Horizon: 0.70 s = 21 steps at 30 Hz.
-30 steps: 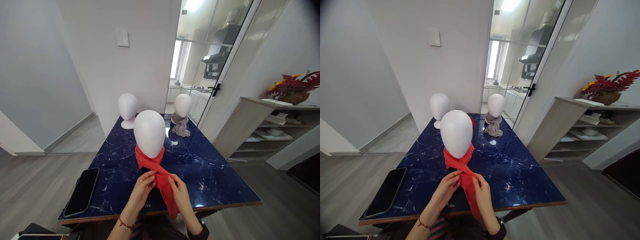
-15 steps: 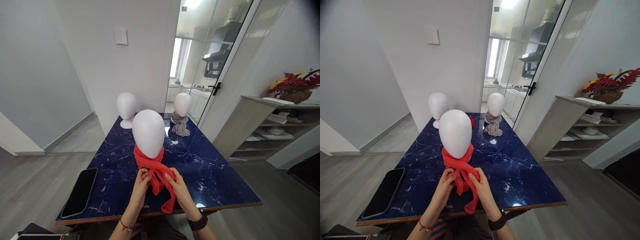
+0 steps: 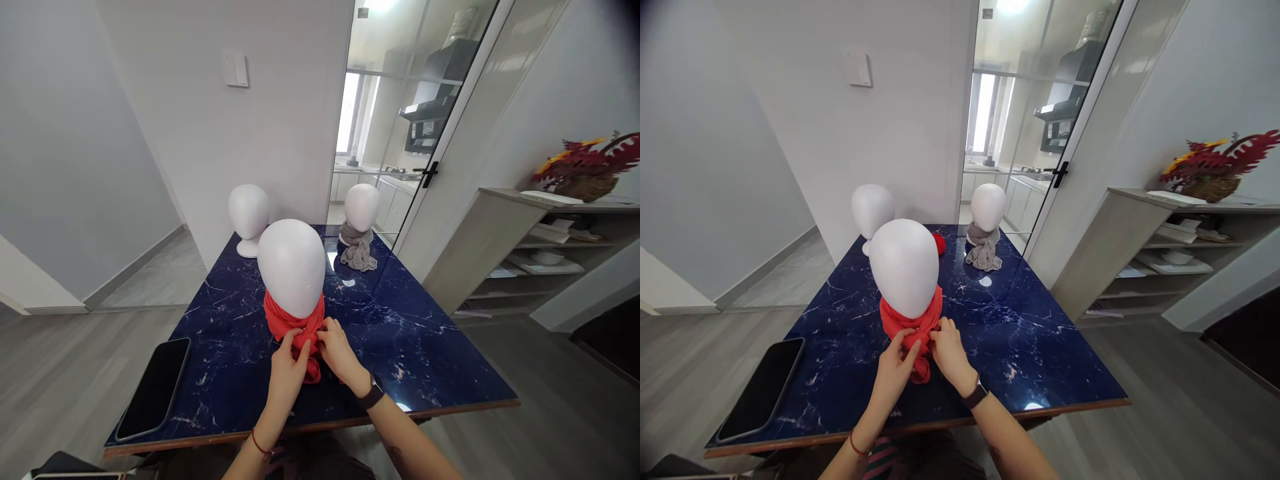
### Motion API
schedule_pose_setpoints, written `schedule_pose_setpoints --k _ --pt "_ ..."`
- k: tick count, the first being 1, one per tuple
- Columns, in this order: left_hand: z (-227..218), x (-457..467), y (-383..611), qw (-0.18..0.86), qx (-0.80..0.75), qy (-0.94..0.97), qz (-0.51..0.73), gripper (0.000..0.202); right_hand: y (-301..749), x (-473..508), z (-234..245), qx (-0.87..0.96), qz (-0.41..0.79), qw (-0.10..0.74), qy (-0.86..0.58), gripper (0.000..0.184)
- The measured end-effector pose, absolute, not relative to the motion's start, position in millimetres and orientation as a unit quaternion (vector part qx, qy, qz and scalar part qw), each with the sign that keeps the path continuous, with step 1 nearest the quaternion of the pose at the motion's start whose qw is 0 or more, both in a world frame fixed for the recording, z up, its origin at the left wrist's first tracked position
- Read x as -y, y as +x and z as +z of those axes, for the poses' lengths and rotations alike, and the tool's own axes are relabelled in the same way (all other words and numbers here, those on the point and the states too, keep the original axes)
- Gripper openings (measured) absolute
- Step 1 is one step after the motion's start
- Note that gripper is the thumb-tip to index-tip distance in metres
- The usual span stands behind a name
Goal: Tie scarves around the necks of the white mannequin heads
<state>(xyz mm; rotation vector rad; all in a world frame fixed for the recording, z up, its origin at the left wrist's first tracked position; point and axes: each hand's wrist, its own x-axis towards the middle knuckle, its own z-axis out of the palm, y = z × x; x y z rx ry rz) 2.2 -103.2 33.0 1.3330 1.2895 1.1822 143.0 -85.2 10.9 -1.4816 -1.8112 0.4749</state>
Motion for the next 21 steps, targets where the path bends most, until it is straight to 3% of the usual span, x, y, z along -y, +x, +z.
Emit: schedule_pose_setpoints --k 3,8,11,21 --pt "33 97 2 0.463 -0.527 0.528 0.479 0.028 135 75 4 0.672 0.246 0.383 -0.585 0.019" --pt "37 94 -1 0.429 -0.525 0.574 0.459 0.022 130 74 8 0.509 0.510 0.505 -0.475 0.013" --pt "35 92 -1 0.414 -0.527 0.590 0.450 0.020 131 78 16 0.367 0.652 0.536 -0.391 0.016" --pt "30 83 -8 0.430 -0.552 0.525 0.484 0.010 128 75 25 0.249 0.754 0.530 -0.297 0.028"
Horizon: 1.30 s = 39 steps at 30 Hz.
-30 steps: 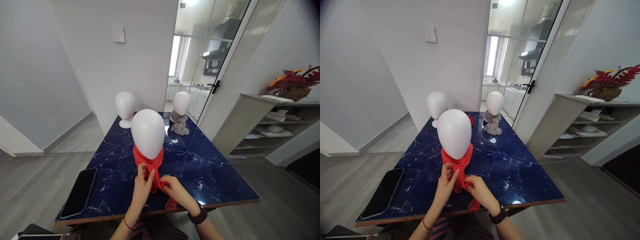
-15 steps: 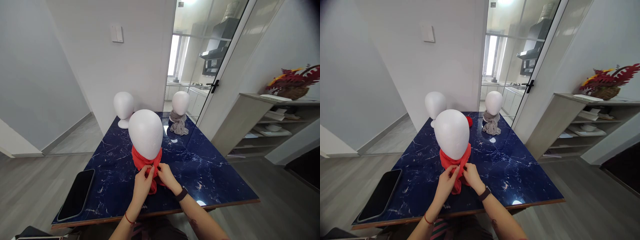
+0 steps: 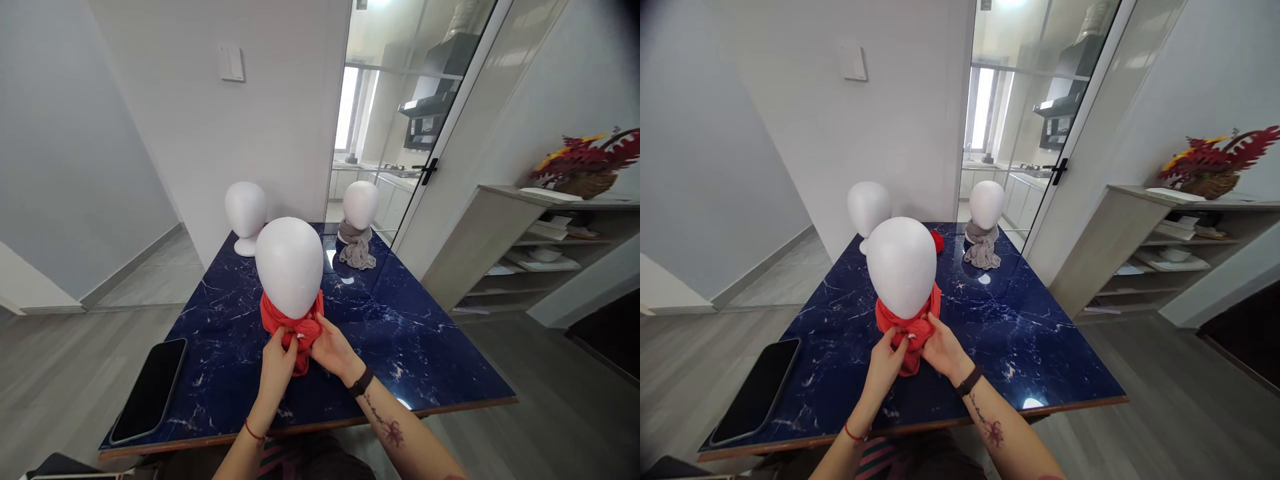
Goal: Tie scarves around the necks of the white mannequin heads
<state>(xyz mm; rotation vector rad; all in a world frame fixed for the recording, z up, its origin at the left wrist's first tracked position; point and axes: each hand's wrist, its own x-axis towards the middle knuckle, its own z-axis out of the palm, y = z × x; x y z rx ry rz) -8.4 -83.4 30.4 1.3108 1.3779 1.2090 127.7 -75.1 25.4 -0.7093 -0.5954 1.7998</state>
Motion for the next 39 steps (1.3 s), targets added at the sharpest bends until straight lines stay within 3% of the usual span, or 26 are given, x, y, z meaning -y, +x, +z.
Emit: schedule_pose_setpoints --k 4,7,11,16,18,21,23,25,27,29,35,39 --pt "25 79 -12 0.441 -0.548 0.499 0.506 0.013 130 74 26 0.247 0.757 0.526 -0.298 0.039" --pt "20 81 -11 0.517 -0.527 0.436 0.514 0.024 128 72 25 0.256 0.742 0.543 -0.299 0.046" --pt "22 86 -7 0.631 -0.470 0.366 0.496 0.038 121 70 21 0.275 0.699 0.563 -0.345 0.036" --pt "18 88 -2 0.584 -0.487 0.416 0.498 0.033 116 69 12 0.335 0.656 0.574 -0.356 0.027" --pt "14 89 -1 0.575 -0.477 0.405 0.526 0.028 119 70 9 0.358 0.575 0.614 -0.405 0.034" --pt "10 92 -2 0.600 -0.454 0.373 0.543 0.026 128 79 11 0.357 0.362 0.669 -0.542 0.047" --pt "10 93 -2 0.616 -0.441 0.358 0.545 0.026 133 91 18 0.420 0.239 0.646 -0.591 0.047" --pt "11 93 -3 0.624 -0.433 0.348 0.549 0.028 133 103 28 0.546 0.190 0.581 -0.574 0.045" --pt "13 94 -5 0.629 -0.428 0.351 0.546 0.030 131 111 36 0.642 0.204 0.517 -0.528 0.031" --pt "15 95 -7 0.620 -0.429 0.375 0.539 0.032 129 110 39 0.652 0.253 0.507 -0.504 0.013" --pt "14 97 -18 0.522 -0.455 0.464 0.552 0.049 135 80 29 0.328 0.507 0.665 -0.440 0.019" --pt "8 94 -21 0.464 -0.488 0.503 0.542 0.041 138 74 36 0.259 0.568 0.679 -0.385 0.026"
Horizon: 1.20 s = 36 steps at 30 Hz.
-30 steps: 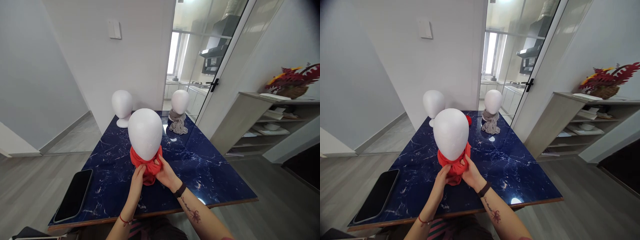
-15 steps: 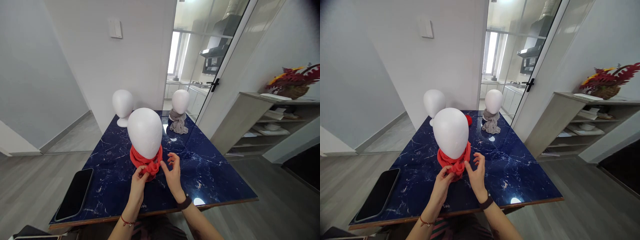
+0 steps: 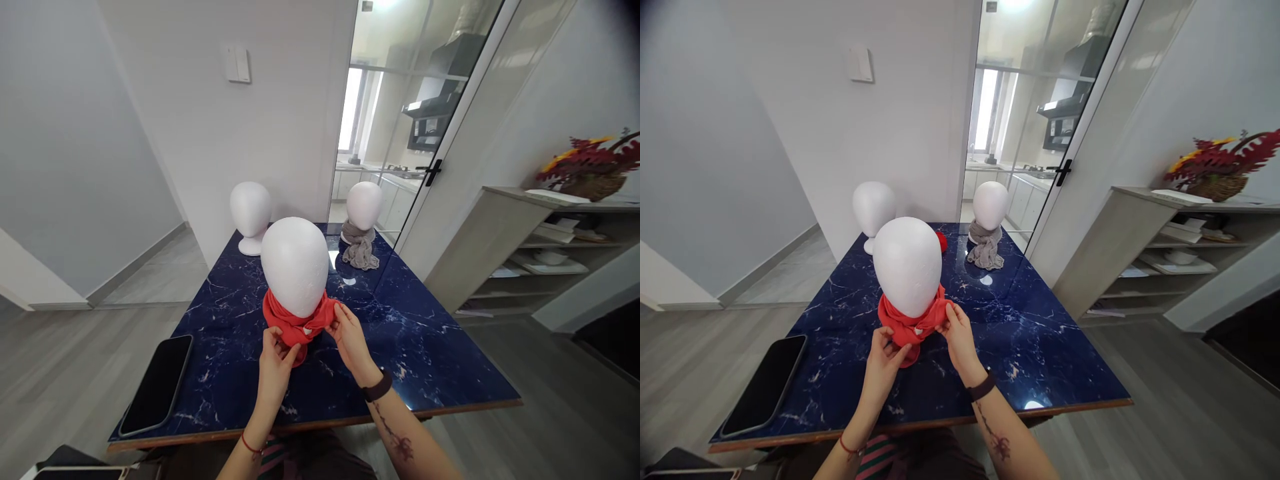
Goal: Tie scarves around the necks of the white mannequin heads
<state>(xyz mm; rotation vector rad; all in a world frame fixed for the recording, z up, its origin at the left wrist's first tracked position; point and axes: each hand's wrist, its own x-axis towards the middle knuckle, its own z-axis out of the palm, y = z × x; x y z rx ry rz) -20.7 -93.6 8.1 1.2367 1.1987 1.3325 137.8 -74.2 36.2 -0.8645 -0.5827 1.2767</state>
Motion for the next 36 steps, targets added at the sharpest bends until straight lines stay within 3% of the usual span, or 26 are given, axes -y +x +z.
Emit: schedule_pose_setpoints --k 6,15,19,21,23,28,30,33,36 --pt "1 88 -28 0.437 -0.523 0.509 0.526 0.042 150 58 47 0.267 0.543 0.697 -0.386 0.031" --pt "-3 83 -53 0.349 -0.593 0.561 0.460 0.024 180 -4 54 0.249 0.481 0.752 -0.376 0.022" --pt "3 86 -44 0.339 -0.558 0.608 0.452 0.016 165 34 50 0.327 0.359 0.757 -0.437 0.022" --pt "6 87 -36 0.397 -0.523 0.610 0.443 0.020 152 69 42 0.427 0.267 0.724 -0.471 0.019" --pt "9 87 -29 0.462 -0.499 0.595 0.429 0.027 141 105 33 0.581 0.204 0.640 -0.461 0.016" --pt "15 86 -18 0.545 -0.491 0.525 0.432 0.044 133 149 23 0.867 0.117 0.265 -0.405 0.016" --pt "17 87 -16 0.558 -0.495 0.514 0.423 0.047 135 153 26 0.879 0.093 0.190 -0.427 0.017" --pt "17 90 -13 0.463 -0.520 0.570 0.436 0.037 139 157 34 0.872 0.103 0.203 -0.434 0.023" --pt "15 91 -10 0.358 -0.533 0.614 0.459 0.028 142 151 40 0.791 0.169 0.353 -0.471 0.026"
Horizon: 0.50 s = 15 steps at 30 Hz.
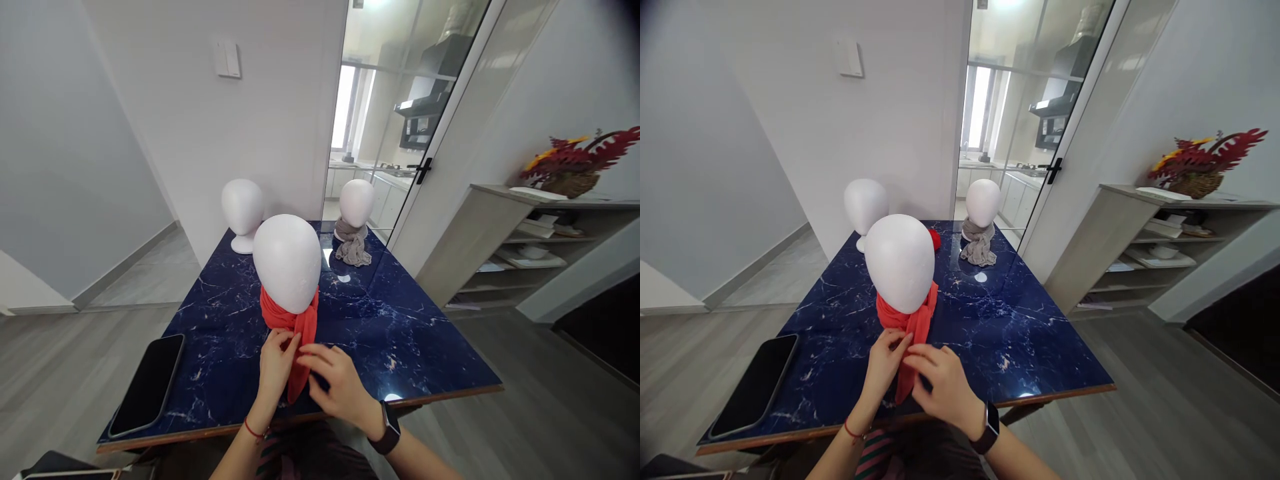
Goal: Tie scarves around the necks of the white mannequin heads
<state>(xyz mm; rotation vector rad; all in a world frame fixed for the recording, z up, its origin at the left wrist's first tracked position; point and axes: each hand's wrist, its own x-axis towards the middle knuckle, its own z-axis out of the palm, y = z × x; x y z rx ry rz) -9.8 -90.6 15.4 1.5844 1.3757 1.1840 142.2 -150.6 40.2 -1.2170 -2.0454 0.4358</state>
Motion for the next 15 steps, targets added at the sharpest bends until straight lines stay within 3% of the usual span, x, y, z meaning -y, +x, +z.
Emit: schedule_pose_setpoints --k 2,4,8,12,15 --pt "15 91 -7 0.336 -0.531 0.624 0.464 0.030 144 135 39 0.664 0.211 0.474 -0.539 0.019" --pt "15 91 -6 0.328 -0.532 0.625 0.468 0.030 146 111 34 0.550 0.271 0.532 -0.584 0.021" --pt "13 90 -13 0.332 -0.538 0.614 0.472 0.030 149 67 15 0.495 0.456 0.511 -0.535 0.034" --pt "4 86 -25 0.320 -0.566 0.601 0.465 0.029 151 55 -1 0.487 0.427 0.548 -0.530 0.032" --pt "-2 86 -28 0.290 -0.574 0.621 0.448 0.027 149 60 -7 0.528 0.405 0.531 -0.524 0.028"
